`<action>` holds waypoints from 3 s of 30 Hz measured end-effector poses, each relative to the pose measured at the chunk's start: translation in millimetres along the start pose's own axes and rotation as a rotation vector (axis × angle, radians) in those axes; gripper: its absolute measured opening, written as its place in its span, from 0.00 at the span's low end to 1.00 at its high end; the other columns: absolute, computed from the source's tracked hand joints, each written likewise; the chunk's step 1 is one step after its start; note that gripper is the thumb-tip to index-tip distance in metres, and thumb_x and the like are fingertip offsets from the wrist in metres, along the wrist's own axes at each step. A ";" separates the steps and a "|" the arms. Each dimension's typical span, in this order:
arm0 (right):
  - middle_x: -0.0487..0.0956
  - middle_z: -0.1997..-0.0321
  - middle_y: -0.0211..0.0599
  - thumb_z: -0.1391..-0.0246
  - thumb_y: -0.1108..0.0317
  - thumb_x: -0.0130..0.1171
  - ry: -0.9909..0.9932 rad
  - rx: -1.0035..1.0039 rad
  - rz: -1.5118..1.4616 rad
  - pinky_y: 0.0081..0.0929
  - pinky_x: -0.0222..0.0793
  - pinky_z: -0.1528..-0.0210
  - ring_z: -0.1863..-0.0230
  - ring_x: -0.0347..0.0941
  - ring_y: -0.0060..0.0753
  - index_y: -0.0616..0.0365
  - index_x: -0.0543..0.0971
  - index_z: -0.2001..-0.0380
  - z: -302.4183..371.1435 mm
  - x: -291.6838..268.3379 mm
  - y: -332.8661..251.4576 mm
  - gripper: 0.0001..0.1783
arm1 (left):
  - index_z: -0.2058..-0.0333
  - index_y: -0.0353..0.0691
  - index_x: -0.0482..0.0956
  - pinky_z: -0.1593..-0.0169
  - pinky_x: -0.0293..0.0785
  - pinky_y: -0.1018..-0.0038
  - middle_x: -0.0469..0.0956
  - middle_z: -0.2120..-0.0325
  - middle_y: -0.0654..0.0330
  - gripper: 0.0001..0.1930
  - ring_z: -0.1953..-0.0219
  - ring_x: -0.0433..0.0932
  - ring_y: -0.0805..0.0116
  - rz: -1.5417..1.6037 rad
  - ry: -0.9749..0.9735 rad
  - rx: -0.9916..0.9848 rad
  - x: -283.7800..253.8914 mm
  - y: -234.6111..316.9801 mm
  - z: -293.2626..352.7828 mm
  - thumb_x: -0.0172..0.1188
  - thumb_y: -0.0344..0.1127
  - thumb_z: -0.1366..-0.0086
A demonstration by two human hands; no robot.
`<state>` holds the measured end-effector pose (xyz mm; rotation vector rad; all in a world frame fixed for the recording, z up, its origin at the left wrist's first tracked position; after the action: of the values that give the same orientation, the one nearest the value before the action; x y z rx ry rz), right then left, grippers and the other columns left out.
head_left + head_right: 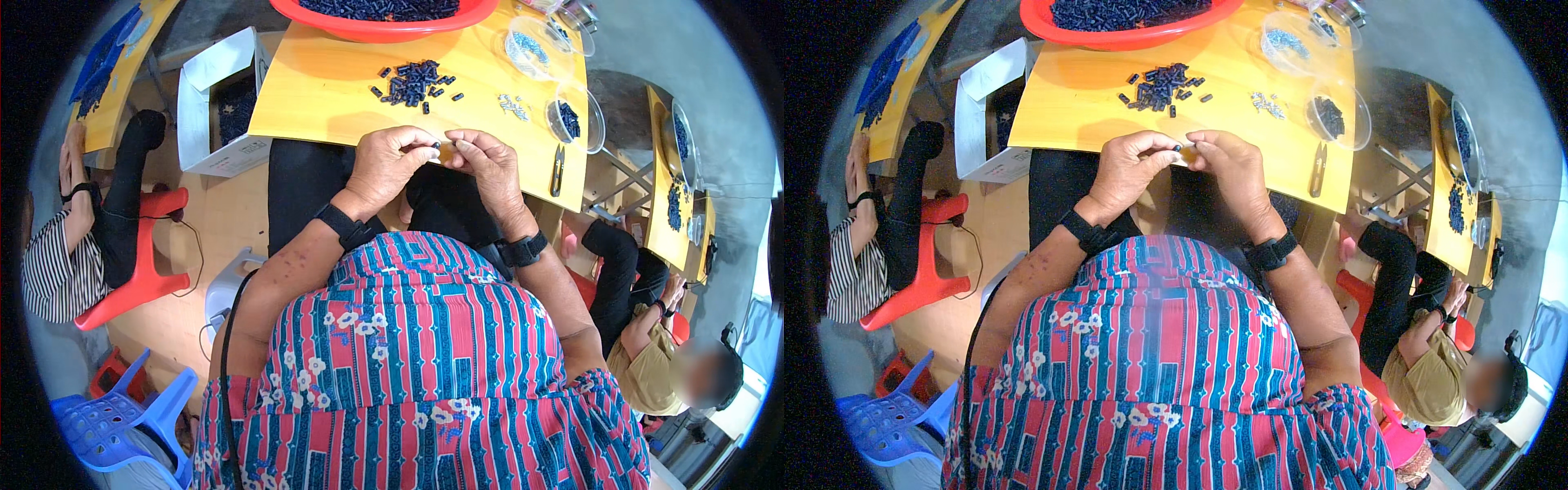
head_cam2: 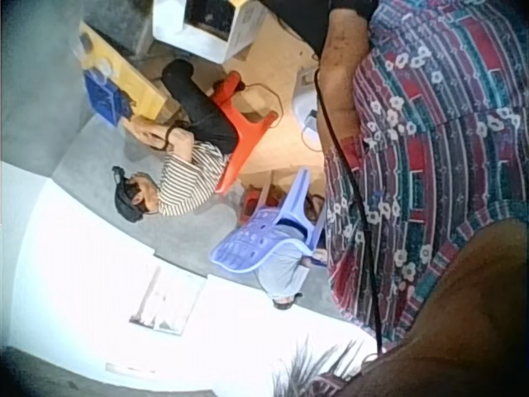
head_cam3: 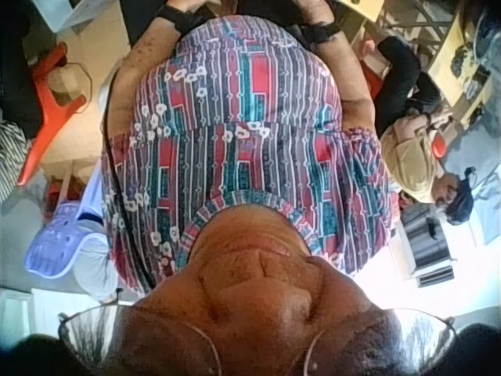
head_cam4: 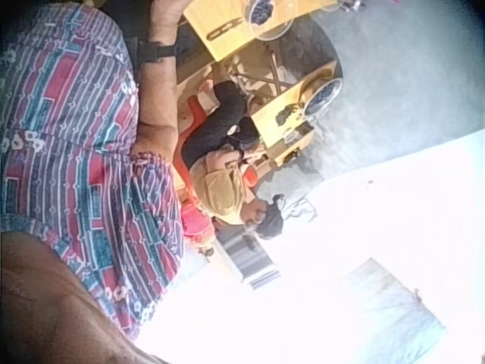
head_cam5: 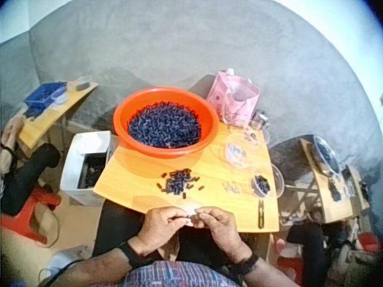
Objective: The person picks up a blue plastic piece and a metal pin by hand, inserts the pin into the piece, and then uses shears to trim the end of the pin before placing the assembled component onto the table.
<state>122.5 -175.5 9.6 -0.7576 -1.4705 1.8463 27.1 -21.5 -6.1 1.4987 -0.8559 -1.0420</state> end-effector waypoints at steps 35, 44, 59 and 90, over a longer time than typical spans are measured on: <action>0.82 0.63 0.36 0.38 0.73 0.57 -0.048 0.040 -0.129 0.25 0.78 0.54 0.64 0.79 0.24 0.64 0.80 0.55 -2.6 -0.4 3.1 0.10 | 0.64 0.36 0.84 0.61 0.76 0.79 0.83 0.71 0.62 0.06 0.68 0.80 0.77 -0.097 -0.007 0.007 1.6 -1.1 1.6 0.65 0.29 0.39; 0.82 0.65 0.34 0.40 0.75 0.57 -0.019 -0.084 0.020 0.20 0.76 0.58 0.66 0.77 0.20 0.65 0.82 0.61 -3.8 -0.8 -0.7 0.08 | 0.64 0.37 0.84 0.63 0.76 0.78 0.83 0.71 0.62 0.06 0.69 0.80 0.76 -0.140 0.006 0.031 -0.1 5.3 2.1 0.66 0.30 0.40; 0.83 0.65 0.37 0.43 0.75 0.63 0.043 -0.014 -0.142 0.21 0.77 0.61 0.67 0.78 0.24 0.63 0.82 0.60 -4.9 6.1 4.6 0.08 | 0.66 0.36 0.85 0.63 0.76 0.78 0.84 0.71 0.59 0.06 0.69 0.81 0.74 -0.132 0.030 0.032 1.1 3.2 2.4 0.67 0.31 0.41; 0.84 0.63 0.34 0.46 0.78 0.63 0.062 -0.450 0.335 0.20 0.76 0.57 0.62 0.78 0.21 0.63 0.83 0.64 0.4 19.9 -7.6 0.06 | 0.67 0.37 0.84 0.66 0.76 0.76 0.84 0.74 0.59 0.05 0.73 0.81 0.74 0.043 0.119 0.017 0.7 -2.0 1.1 0.67 0.30 0.42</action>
<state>110.9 -158.9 16.2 -1.3335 -1.8319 1.7159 26.3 -22.1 -8.2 1.5344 -0.8108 -0.9070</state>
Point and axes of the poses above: each hand's wrist, its own z-axis away from the middle knuckle, its own x-axis out of the palm, y = z × x, the point moved 3 cm from there along -z, towards the middle knuckle
